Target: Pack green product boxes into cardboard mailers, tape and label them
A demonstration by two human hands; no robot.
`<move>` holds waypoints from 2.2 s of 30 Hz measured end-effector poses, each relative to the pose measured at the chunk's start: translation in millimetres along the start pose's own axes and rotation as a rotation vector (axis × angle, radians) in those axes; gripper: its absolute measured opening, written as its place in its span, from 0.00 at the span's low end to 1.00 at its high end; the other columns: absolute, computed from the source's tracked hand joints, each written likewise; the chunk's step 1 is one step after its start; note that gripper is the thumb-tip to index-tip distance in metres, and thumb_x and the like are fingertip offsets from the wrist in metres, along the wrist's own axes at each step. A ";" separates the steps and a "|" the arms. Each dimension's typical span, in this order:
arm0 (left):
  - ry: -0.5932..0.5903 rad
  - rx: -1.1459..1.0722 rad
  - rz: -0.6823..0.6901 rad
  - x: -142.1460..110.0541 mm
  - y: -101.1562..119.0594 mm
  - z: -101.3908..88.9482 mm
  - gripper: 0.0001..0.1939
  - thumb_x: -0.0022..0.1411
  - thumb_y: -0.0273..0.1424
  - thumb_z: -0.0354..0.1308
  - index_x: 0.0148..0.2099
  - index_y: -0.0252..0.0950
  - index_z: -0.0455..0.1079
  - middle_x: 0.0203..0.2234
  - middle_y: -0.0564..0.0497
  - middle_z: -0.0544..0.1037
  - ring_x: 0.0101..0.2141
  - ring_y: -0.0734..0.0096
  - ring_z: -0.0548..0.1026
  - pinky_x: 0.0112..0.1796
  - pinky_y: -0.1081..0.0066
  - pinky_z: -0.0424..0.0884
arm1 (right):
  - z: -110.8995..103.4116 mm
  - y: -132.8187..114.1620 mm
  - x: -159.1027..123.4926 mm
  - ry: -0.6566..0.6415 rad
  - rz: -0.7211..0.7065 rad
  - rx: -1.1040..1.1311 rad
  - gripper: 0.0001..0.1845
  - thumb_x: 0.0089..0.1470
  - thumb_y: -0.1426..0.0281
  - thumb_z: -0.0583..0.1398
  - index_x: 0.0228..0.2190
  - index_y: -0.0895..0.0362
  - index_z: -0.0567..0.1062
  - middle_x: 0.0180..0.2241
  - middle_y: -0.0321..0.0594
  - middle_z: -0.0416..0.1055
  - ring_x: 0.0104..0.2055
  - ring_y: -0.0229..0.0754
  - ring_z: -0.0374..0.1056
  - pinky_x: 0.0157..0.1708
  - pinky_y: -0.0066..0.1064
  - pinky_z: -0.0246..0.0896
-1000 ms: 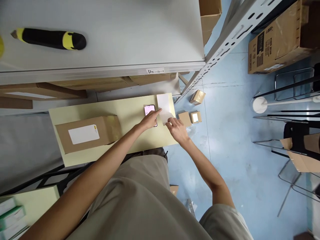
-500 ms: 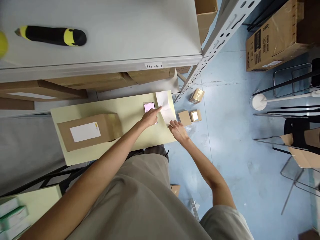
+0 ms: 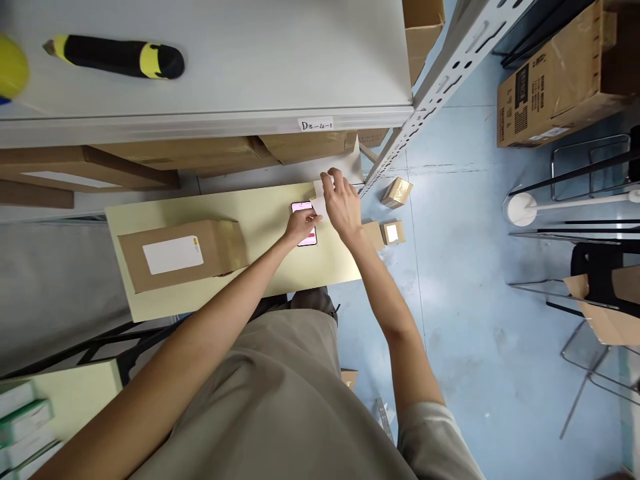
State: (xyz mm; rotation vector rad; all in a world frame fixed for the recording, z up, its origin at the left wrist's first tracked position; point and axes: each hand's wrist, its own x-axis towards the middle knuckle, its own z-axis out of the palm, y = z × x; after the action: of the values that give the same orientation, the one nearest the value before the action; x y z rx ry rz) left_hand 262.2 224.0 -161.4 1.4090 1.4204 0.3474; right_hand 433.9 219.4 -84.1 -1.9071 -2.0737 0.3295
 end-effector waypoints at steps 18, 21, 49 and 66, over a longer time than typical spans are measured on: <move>0.067 -0.284 -0.160 20.9 23.3 -16.5 0.07 0.72 0.36 0.64 0.43 0.37 0.75 0.28 0.54 0.79 0.17 0.73 0.75 0.21 0.73 0.63 | 33.2 9.4 -28.4 -0.240 -0.152 -0.024 0.16 0.72 0.74 0.57 0.58 0.60 0.76 0.65 0.60 0.73 0.69 0.61 0.66 0.65 0.55 0.63; 0.034 -0.305 -0.169 20.6 25.1 -21.7 0.11 0.73 0.38 0.63 0.43 0.35 0.76 0.30 0.52 0.80 0.19 0.73 0.77 0.20 0.73 0.60 | 33.0 12.5 -26.8 -0.243 -0.148 -0.004 0.14 0.74 0.72 0.57 0.55 0.59 0.78 0.61 0.57 0.77 0.64 0.59 0.69 0.61 0.50 0.64; 0.025 -0.121 -0.135 6.0 10.0 0.3 0.09 0.65 0.28 0.67 0.47 0.39 0.82 0.47 0.47 0.88 0.29 0.68 0.82 0.40 0.67 0.77 | 14.2 101.5 -15.1 0.224 0.752 0.927 0.12 0.54 0.59 0.65 0.28 0.55 0.76 0.27 0.33 0.73 0.33 0.38 0.69 0.40 0.30 0.71; 0.026 -0.617 -0.145 -20.8 42.4 -28.3 0.30 0.71 0.55 0.64 0.62 0.38 0.77 0.60 0.34 0.81 0.52 0.53 0.84 0.49 0.58 0.80 | -72.7 68.2 -88.4 0.938 0.791 0.765 0.16 0.64 0.51 0.59 0.38 0.51 0.71 0.41 0.41 0.74 0.48 0.45 0.77 0.41 0.35 0.78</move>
State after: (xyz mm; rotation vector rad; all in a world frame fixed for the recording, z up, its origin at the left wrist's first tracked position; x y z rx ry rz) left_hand 257.6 230.1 -106.9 0.7983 1.2772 0.6463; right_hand 530.3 135.0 -47.8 -1.7420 -0.4513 0.2508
